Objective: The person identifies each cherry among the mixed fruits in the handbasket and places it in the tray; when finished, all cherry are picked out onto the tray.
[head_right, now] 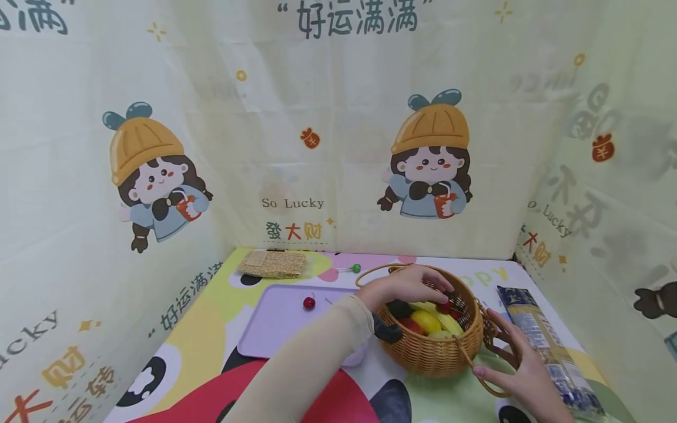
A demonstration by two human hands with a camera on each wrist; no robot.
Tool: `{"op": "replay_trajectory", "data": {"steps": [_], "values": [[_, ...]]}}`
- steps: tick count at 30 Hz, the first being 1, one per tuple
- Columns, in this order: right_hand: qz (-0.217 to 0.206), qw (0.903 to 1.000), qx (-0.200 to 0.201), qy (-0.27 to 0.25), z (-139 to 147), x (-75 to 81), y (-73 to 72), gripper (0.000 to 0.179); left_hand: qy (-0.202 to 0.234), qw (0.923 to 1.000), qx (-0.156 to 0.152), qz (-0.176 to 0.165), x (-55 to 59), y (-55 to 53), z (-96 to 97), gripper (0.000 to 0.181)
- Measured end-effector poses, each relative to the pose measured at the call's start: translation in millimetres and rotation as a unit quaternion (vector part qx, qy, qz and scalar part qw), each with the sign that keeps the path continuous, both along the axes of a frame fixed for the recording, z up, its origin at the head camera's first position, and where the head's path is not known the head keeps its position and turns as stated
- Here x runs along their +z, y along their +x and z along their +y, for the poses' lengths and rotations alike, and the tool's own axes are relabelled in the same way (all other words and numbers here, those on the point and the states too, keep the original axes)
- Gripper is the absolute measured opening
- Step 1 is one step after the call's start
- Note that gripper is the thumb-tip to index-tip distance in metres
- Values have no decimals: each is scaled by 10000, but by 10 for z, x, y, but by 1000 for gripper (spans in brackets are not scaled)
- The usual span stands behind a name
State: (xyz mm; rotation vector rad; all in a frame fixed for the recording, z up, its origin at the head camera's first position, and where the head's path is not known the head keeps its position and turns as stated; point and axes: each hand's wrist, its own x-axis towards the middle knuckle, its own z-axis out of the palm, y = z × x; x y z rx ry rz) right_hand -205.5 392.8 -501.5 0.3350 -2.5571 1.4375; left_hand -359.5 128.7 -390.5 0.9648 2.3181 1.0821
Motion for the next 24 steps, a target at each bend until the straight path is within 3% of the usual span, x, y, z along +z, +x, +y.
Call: {"op": "replay_trajectory", "data": {"steps": [5,7,14,19,24], "values": [[96,9999,103,-86,-29,15,9,102,232,9958,89,-885,-59,-40,55,29],[97,9998,119,-117,-35,15,16,102,171,9950,89,-977,-81,-39,67,30],[143,9997,119,-143,-45,5,10,102,-778,9956,-218,-485,-167,-42,143,37],[127,9998,96,-113,-26,11,2,102,-1210,9901,-564,-435,-237,-101,214,40],[93,9999,65,-86,2,-14,-4,101,-1350,9873,-638,-548,-309,-105,248,35]]}}
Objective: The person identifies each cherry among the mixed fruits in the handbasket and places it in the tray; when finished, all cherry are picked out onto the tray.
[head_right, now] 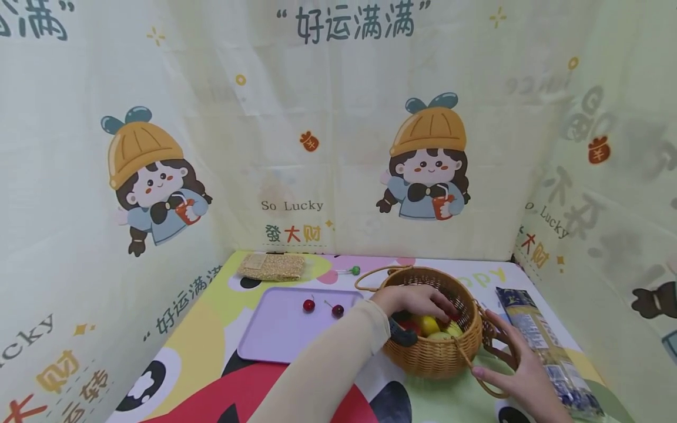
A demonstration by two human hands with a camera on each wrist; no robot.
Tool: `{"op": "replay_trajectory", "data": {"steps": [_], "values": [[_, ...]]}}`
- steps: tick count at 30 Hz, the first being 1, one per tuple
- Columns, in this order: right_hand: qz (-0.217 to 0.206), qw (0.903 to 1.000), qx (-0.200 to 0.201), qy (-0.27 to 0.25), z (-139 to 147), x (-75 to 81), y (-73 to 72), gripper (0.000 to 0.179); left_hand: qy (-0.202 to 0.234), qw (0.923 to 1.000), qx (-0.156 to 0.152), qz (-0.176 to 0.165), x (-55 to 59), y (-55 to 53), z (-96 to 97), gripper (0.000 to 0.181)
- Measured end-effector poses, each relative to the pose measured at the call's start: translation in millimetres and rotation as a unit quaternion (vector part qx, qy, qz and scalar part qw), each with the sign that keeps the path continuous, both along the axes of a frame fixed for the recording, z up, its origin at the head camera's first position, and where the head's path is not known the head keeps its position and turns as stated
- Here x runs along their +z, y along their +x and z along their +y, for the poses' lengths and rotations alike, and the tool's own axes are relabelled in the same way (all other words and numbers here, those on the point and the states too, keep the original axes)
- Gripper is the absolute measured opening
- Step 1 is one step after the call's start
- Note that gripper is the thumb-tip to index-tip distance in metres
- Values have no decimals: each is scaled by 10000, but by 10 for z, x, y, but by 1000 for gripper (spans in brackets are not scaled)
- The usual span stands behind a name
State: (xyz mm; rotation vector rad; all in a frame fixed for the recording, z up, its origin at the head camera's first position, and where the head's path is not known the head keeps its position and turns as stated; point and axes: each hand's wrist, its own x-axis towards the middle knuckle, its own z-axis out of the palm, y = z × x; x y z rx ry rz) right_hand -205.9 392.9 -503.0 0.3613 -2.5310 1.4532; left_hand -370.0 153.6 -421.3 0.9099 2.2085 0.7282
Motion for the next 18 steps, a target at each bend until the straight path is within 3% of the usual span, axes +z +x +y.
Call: {"op": "replay_trajectory", "data": {"steps": [7,10,18], "values": [[-29,10000,-19,-20,9,-11,0,101,-139,9996,-41,252,-28,32,11,34],[-18,10000,13,-54,8,-15,6,101,-201,9996,-70,173,6,70,14,35],[-79,10000,-4,-31,13,-16,-2,101,-354,9972,-657,-43,163,179,98,31]]}}
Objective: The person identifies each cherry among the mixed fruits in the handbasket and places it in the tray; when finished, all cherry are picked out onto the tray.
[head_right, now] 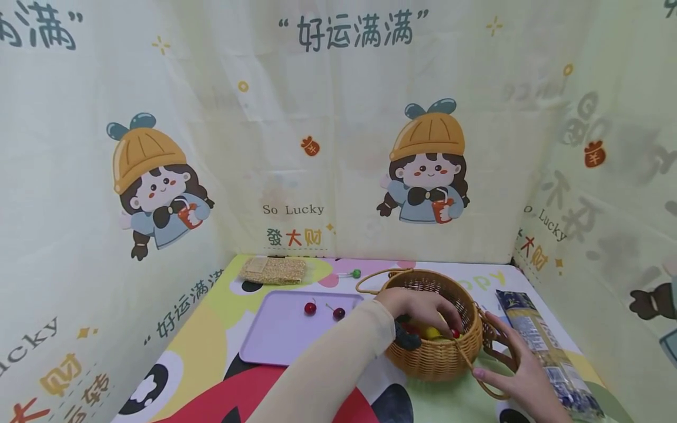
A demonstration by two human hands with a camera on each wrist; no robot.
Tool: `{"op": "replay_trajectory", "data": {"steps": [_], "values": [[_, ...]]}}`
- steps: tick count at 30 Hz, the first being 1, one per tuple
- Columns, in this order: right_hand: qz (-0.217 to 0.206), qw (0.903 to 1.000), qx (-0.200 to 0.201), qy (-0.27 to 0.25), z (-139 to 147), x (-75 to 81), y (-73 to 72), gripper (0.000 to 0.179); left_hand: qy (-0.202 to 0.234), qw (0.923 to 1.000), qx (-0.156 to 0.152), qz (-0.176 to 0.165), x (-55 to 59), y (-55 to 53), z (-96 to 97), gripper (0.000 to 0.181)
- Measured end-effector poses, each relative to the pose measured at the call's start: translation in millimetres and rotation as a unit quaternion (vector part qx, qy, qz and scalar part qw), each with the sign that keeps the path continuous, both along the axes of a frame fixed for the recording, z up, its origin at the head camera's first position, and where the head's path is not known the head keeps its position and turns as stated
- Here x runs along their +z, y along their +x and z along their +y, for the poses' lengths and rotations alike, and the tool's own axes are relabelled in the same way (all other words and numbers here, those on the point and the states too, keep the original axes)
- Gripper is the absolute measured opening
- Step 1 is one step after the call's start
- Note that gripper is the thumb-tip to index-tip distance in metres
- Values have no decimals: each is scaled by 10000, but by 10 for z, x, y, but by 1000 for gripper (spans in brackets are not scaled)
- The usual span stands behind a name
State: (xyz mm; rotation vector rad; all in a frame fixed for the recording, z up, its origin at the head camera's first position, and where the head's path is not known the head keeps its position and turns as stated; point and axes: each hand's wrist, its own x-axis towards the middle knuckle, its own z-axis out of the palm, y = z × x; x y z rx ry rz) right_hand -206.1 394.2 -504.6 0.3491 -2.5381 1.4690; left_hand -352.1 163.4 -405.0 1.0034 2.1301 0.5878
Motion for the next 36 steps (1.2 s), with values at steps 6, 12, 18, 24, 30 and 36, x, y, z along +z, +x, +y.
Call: {"op": "replay_trajectory", "data": {"steps": [6,12,18,24,30,36], "values": [[-12,10000,27,3,14,-27,-9,101,100,9988,292,-391,84,102,48,29],[68,9999,116,-42,13,-47,3,100,221,9984,431,-304,149,198,12,25],[93,9999,109,-47,-6,-41,10,101,844,9935,767,26,176,163,-206,22],[111,9999,67,-2,-14,-14,17,101,1553,9775,1196,783,130,116,-437,19],[50,10000,15,33,-3,-21,13,102,2105,9628,1460,860,132,185,-583,21],[11,10000,7,-30,0,-32,8,102,2925,9412,1677,226,167,388,-775,24]]}}
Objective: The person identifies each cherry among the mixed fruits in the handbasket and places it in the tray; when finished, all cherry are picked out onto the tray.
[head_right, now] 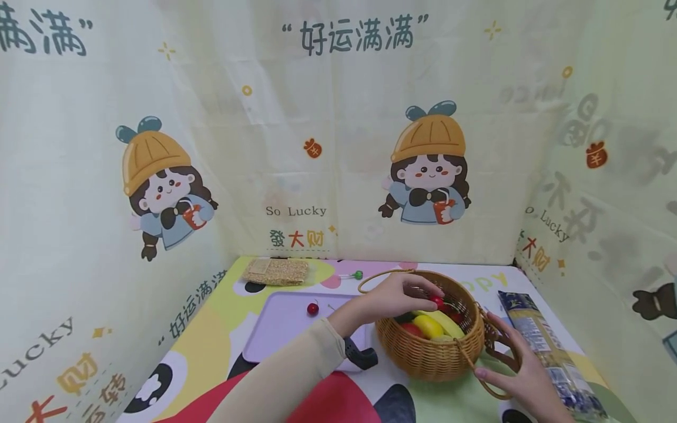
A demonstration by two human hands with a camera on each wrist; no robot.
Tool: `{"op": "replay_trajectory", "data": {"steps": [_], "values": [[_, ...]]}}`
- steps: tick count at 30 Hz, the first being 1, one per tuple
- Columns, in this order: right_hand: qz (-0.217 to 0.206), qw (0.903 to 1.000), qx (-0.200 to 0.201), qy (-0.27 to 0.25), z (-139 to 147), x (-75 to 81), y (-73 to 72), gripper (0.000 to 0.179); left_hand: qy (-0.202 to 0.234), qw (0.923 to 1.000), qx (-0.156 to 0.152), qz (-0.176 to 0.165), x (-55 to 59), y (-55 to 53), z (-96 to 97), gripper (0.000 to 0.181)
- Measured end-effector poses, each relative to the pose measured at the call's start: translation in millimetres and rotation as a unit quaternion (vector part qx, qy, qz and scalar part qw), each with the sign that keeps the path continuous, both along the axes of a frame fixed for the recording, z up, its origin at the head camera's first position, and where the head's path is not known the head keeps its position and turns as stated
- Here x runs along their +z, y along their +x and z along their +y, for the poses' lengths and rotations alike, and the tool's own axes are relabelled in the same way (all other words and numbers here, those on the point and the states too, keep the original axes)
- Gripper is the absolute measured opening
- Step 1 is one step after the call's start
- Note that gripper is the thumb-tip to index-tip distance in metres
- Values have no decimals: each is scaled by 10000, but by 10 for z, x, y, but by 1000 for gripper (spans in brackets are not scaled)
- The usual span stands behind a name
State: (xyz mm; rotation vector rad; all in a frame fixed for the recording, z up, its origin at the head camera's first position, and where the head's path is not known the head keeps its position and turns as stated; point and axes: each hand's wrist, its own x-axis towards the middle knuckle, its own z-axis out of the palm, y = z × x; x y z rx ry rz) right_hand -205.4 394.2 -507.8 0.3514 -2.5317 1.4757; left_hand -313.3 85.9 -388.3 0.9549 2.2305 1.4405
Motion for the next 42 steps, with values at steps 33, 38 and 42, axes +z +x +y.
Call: {"op": "replay_trajectory", "data": {"steps": [33,38,42], "values": [[47,10000,-68,-1,-11,70,39,103,1857,9367,2796,-999,-908,269,-2714,41],[45,10000,-49,5,-14,63,31,102,1556,9169,3593,-773,-1010,178,-2835,40],[25,10000,-41,-24,-6,35,19,102,1144,9123,3905,-455,-1060,71,-2868,39]]}}
